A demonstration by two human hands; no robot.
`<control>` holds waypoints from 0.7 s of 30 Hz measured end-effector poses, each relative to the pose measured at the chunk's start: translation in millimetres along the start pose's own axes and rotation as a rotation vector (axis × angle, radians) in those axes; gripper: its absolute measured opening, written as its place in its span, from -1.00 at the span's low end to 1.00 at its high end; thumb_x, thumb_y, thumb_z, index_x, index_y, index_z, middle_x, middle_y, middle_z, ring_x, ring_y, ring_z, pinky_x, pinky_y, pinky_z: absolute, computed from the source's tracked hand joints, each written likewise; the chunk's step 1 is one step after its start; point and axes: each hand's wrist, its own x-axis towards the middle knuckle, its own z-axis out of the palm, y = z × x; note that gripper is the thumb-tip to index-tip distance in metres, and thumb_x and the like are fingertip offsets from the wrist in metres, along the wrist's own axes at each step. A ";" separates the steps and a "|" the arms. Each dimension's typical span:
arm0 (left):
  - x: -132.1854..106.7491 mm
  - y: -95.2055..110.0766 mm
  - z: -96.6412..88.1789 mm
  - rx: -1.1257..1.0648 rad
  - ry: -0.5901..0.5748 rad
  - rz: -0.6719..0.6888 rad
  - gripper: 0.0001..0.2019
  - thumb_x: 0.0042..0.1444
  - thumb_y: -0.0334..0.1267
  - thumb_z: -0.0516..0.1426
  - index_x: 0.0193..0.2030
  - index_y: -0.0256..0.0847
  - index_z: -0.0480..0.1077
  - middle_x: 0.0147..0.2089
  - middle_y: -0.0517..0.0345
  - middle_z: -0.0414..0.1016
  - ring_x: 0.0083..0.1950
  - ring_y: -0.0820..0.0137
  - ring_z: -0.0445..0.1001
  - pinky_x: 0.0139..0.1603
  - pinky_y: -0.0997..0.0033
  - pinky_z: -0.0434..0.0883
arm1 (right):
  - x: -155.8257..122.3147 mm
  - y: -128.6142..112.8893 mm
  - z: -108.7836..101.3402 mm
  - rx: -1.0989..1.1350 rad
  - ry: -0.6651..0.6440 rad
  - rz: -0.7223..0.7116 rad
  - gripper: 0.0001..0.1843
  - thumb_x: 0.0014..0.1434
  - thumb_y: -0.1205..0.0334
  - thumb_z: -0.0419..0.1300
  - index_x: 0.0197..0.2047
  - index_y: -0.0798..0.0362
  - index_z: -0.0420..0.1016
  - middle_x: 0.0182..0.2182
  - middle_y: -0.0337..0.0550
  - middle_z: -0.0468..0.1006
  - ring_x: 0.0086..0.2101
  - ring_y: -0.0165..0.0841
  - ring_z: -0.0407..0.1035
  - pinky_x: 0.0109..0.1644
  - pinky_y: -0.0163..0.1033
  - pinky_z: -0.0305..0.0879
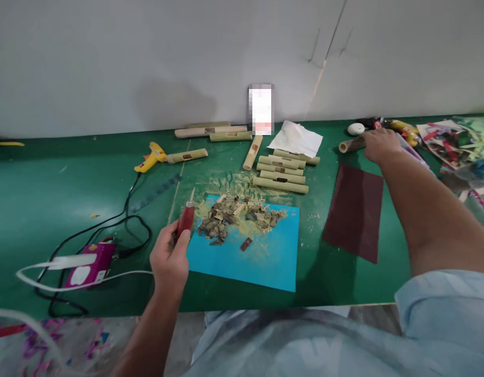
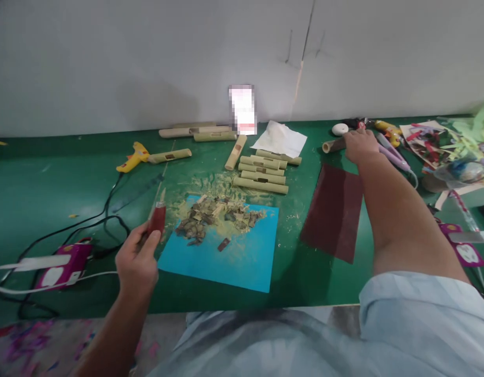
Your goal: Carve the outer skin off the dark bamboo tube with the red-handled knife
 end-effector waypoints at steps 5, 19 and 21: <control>1.0 5.2 8.4 -0.252 0.074 -0.154 -0.62 0.05 -0.01 0.31 -0.07 -0.23 0.58 -0.27 0.12 0.61 -0.30 0.36 0.52 -0.28 0.39 0.42 | 13.1 3.2 7.8 -0.229 -0.119 -0.167 -0.66 0.55 0.18 0.03 0.17 0.12 0.52 0.25 0.03 0.48 0.08 -0.30 0.50 0.20 -0.03 0.39; 4.8 5.0 18.0 -0.407 0.104 -0.162 -0.62 0.02 -0.08 0.30 -0.07 -0.25 0.56 -0.33 0.13 0.58 -0.39 0.44 0.47 -0.38 0.45 0.37 | -14.8 6.8 -5.9 -0.311 0.085 -0.220 -0.52 0.34 0.23 0.27 0.20 0.42 0.46 0.11 0.41 0.53 0.24 -0.09 0.22 0.15 0.10 -0.12; 6.9 3.3 19.6 -0.419 0.123 -0.143 -0.59 0.00 -0.05 0.30 -0.05 -0.25 0.53 -0.34 0.15 0.56 -0.41 0.44 0.46 -0.40 0.44 0.36 | -30.5 1.1 -18.5 -0.279 0.141 -0.243 -0.50 0.37 0.12 0.23 0.23 0.30 0.48 0.09 0.31 0.55 0.22 -0.06 0.20 0.18 0.09 -0.15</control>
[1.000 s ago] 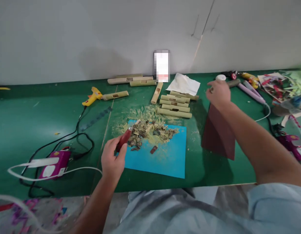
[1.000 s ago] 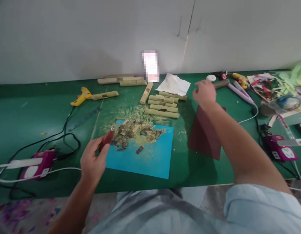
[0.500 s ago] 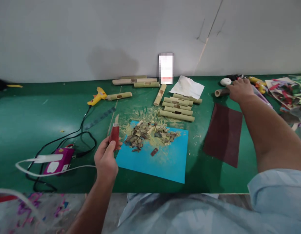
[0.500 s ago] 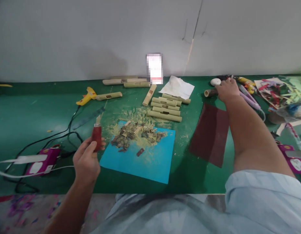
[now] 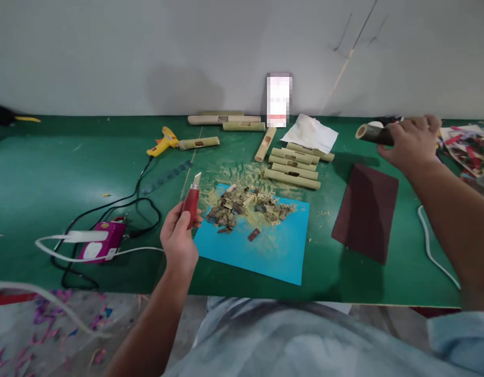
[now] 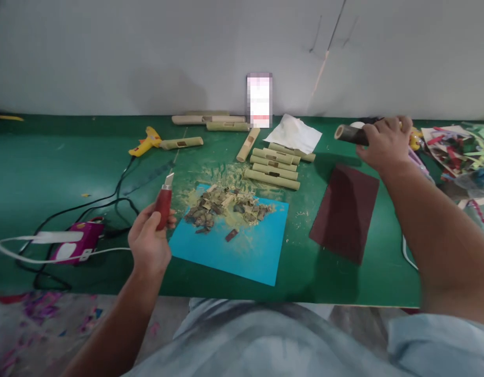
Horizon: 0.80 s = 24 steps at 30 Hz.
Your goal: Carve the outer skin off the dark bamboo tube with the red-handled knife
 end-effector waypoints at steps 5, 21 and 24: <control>4.2 1.7 6.0 -0.018 0.025 0.073 -0.53 -0.01 0.03 0.31 -0.04 -0.25 0.52 -0.37 0.20 0.51 -0.44 0.48 0.43 -0.41 0.44 0.35 | -56.4 -58.6 -54.7 0.217 0.279 -0.176 -0.55 0.34 0.07 0.16 0.18 0.10 0.58 -0.03 0.15 0.59 0.00 -0.06 0.34 0.03 -0.03 0.13; -9.5 6.8 57.9 -0.117 -0.118 0.291 -0.57 0.04 0.14 0.33 -0.33 -0.22 0.44 -0.48 0.28 0.39 -0.50 0.54 0.29 -0.43 0.47 0.26 | -193.6 -271.0 -115.8 0.681 -0.114 -0.464 -0.53 0.31 0.14 0.28 0.26 0.02 0.48 0.02 0.11 0.56 0.01 -0.05 0.45 0.03 -0.05 0.37; -14.9 4.5 65.7 -0.138 -0.218 0.372 -0.48 0.08 0.30 0.28 -0.32 -0.18 0.38 -0.41 0.21 0.45 -0.41 0.46 0.43 -0.33 0.42 0.40 | -194.2 -277.0 -116.5 0.682 -0.116 -0.448 -0.55 0.31 0.13 0.29 0.22 0.09 0.50 0.04 0.14 0.55 0.02 -0.03 0.44 0.04 -0.04 0.35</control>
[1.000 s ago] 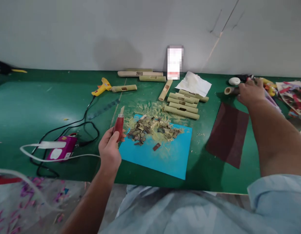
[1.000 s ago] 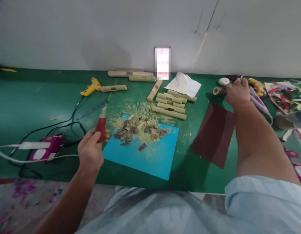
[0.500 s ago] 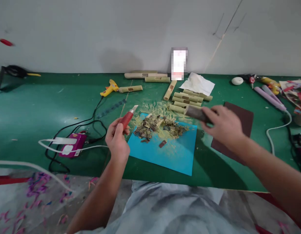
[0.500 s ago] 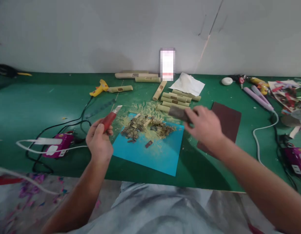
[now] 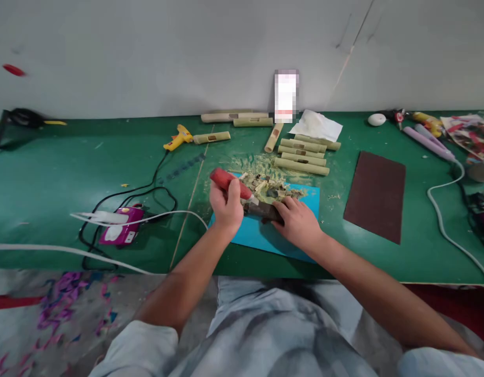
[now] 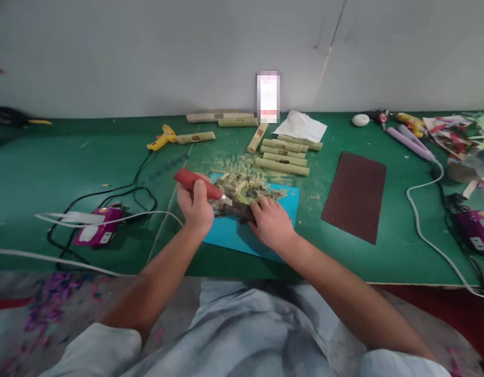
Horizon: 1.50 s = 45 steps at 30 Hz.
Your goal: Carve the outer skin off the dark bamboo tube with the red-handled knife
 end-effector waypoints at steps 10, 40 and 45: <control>-1.1 3.1 21.7 -0.115 -0.270 0.018 -0.62 0.14 0.04 0.35 -0.16 -0.11 0.30 -0.45 0.35 0.42 -0.57 0.55 0.35 -0.50 0.49 0.34 | -15.3 9.5 -2.2 -0.016 0.079 0.061 -0.51 0.30 -0.07 0.29 0.10 0.13 0.53 0.02 0.16 0.56 0.03 0.04 0.41 0.06 0.03 0.33; -19.2 6.5 23.4 -0.164 -0.525 0.074 -0.67 0.31 0.05 0.24 -0.33 -0.15 0.48 -0.40 0.18 0.52 -0.37 0.43 0.49 -0.33 0.37 0.45 | -5.4 36.3 -10.3 0.116 0.016 -0.149 -0.64 0.17 -0.07 0.36 -0.20 0.07 0.57 -0.26 -0.01 0.60 -0.20 -0.14 0.43 -0.16 -0.10 0.24; -4.7 13.4 15.3 -0.167 -0.561 -0.105 -0.73 0.23 -0.01 0.30 -0.35 -0.15 0.51 -0.39 0.14 0.54 -0.36 0.38 0.49 -0.38 0.36 0.45 | -8.4 38.9 -6.1 0.098 0.039 -0.203 -0.66 0.18 -0.01 0.38 -0.14 0.08 0.54 -0.22 0.01 0.60 -0.18 -0.12 0.41 -0.15 -0.09 0.24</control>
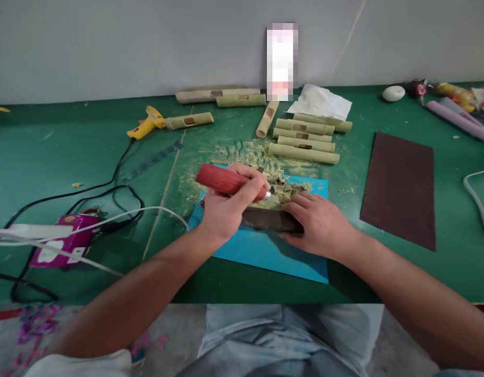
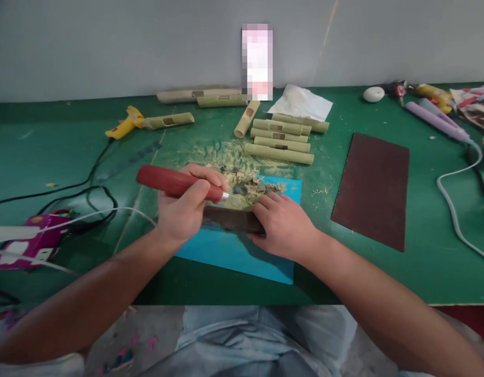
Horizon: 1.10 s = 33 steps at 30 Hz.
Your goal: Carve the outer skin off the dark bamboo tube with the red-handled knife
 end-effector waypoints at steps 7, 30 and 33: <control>-4.4 2.2 -20.5 0.129 -0.181 0.014 -0.78 0.25 -0.02 0.26 -0.25 -0.11 0.60 -0.26 0.08 0.62 -0.24 0.28 0.58 -0.22 0.25 0.55 | -1.1 5.1 0.1 0.129 0.057 -0.044 -0.57 0.15 0.05 0.42 -0.01 0.11 0.52 -0.16 -0.01 0.59 -0.14 -0.12 0.41 -0.07 -0.05 0.33; -21.7 -6.5 -27.7 0.311 -0.135 0.225 -0.90 0.27 -0.19 0.25 -0.13 -0.08 0.59 -0.20 0.15 0.67 -0.18 0.30 0.64 -0.14 0.25 0.61 | -1.2 24.8 -12.3 0.230 0.047 -0.201 -0.38 0.08 0.04 0.48 0.13 0.13 0.48 0.00 0.07 0.61 0.00 -0.03 0.48 0.03 0.02 0.40; -22.6 -9.4 -28.0 0.282 -0.056 0.277 -0.86 0.26 -0.14 0.26 -0.11 -0.07 0.60 -0.19 0.14 0.66 -0.17 0.29 0.62 -0.14 0.25 0.60 | -1.2 29.4 -14.5 0.226 0.094 -0.219 -0.54 0.20 0.08 0.38 0.09 0.13 0.49 -0.03 0.07 0.62 -0.04 -0.06 0.50 -0.03 -0.01 0.42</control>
